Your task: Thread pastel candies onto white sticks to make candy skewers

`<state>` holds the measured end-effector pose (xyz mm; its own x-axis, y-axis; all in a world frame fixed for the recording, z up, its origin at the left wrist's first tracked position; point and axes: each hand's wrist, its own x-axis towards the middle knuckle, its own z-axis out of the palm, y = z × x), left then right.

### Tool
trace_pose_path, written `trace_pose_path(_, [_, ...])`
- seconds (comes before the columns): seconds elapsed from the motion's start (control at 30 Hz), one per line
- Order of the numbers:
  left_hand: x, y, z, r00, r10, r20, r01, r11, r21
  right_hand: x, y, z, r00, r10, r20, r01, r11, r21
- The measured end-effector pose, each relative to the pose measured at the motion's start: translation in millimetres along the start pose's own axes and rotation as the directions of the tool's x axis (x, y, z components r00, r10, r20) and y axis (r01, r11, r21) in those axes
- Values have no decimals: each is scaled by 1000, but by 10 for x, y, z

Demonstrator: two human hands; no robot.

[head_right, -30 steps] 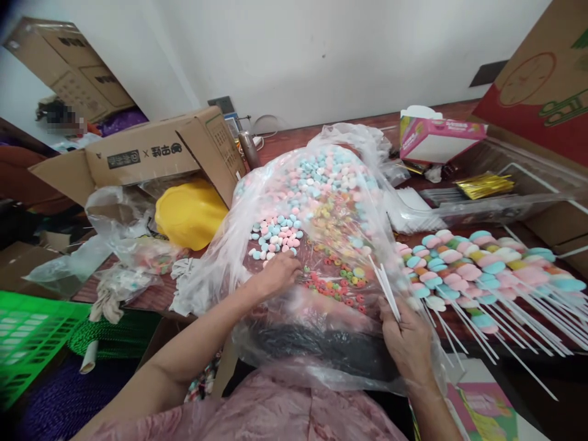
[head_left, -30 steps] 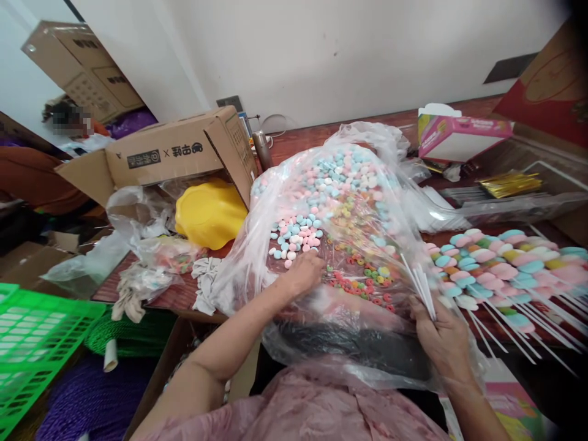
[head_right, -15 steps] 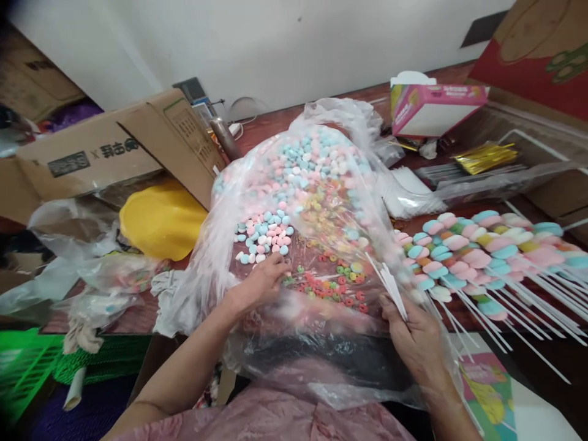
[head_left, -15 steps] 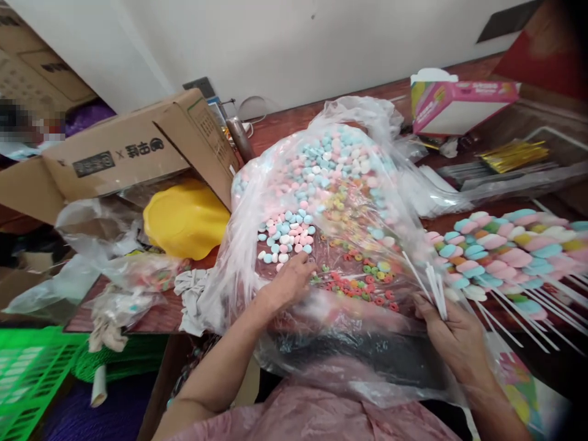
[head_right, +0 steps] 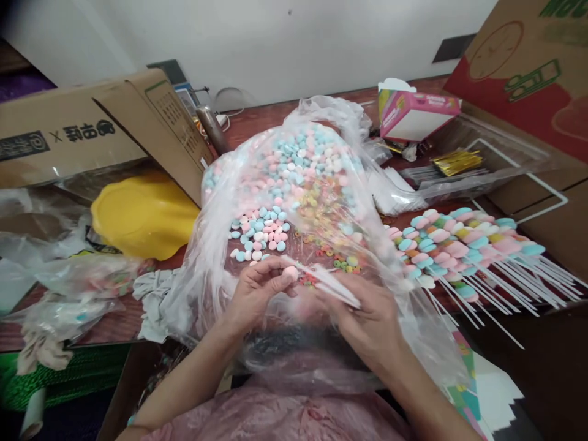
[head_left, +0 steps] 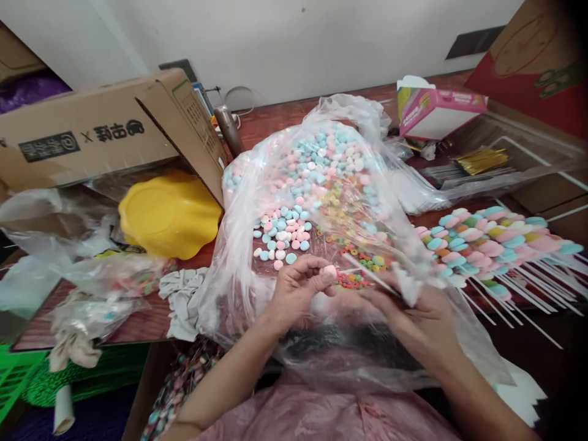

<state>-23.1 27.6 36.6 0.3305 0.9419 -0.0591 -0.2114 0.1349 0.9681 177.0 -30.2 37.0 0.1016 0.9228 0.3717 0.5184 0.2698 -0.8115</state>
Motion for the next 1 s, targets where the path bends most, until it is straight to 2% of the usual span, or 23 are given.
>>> trace_pose_path(0.03, [-31,-23,73,1000,4,-2,-4,998,-64,45,-74,61,997,-70,45,69,998,14])
trace_pose_path(0.1, [-78,-75,181,999,33,-11,-34,988,-149,104,-136,152,985,-163,55,162,986,22])
trace_pose_path(0.17, [-104,-128,235,999,30,-20,-33,980,-194,111,-95,185,984,-169,55,167,985,34])
trace_pose_path(0.2, [-108,-154,245,1000,13,-22,-17,977,-214,97,-50,179,989,-132,73,127,990,64])
trace_pose_path(0.27, [-101,-207,248,999,-29,-25,22,969,-247,51,54,136,990,9,138,-35,982,186])
trace_pose_path(0.33, [-78,-258,252,998,-32,-59,16,967,-255,2,134,77,962,166,219,-233,915,331])
trace_pose_path(0.4, [-54,-298,276,995,14,-104,-34,981,-191,-27,163,31,926,259,275,-355,846,398])
trace_pose_path(0.47, [-41,-324,319,991,80,-108,-88,994,-66,-29,150,13,915,286,286,-383,840,385])
trace_pose_path(0.57, [-42,-348,378,988,137,-68,-133,989,59,1,122,34,928,286,240,-357,867,348])
trace_pose_path(0.73, [-34,-405,368,990,120,-80,-113,990,87,30,174,151,927,295,230,-359,875,325])
trace_pose_path(0.9, [10,-453,293,990,129,-65,-120,985,124,10,269,262,917,315,246,-390,839,379])
trace_pose_path(1.0, [25,-496,256,993,47,-106,-40,997,64,-45,320,221,923,319,214,-378,852,363])
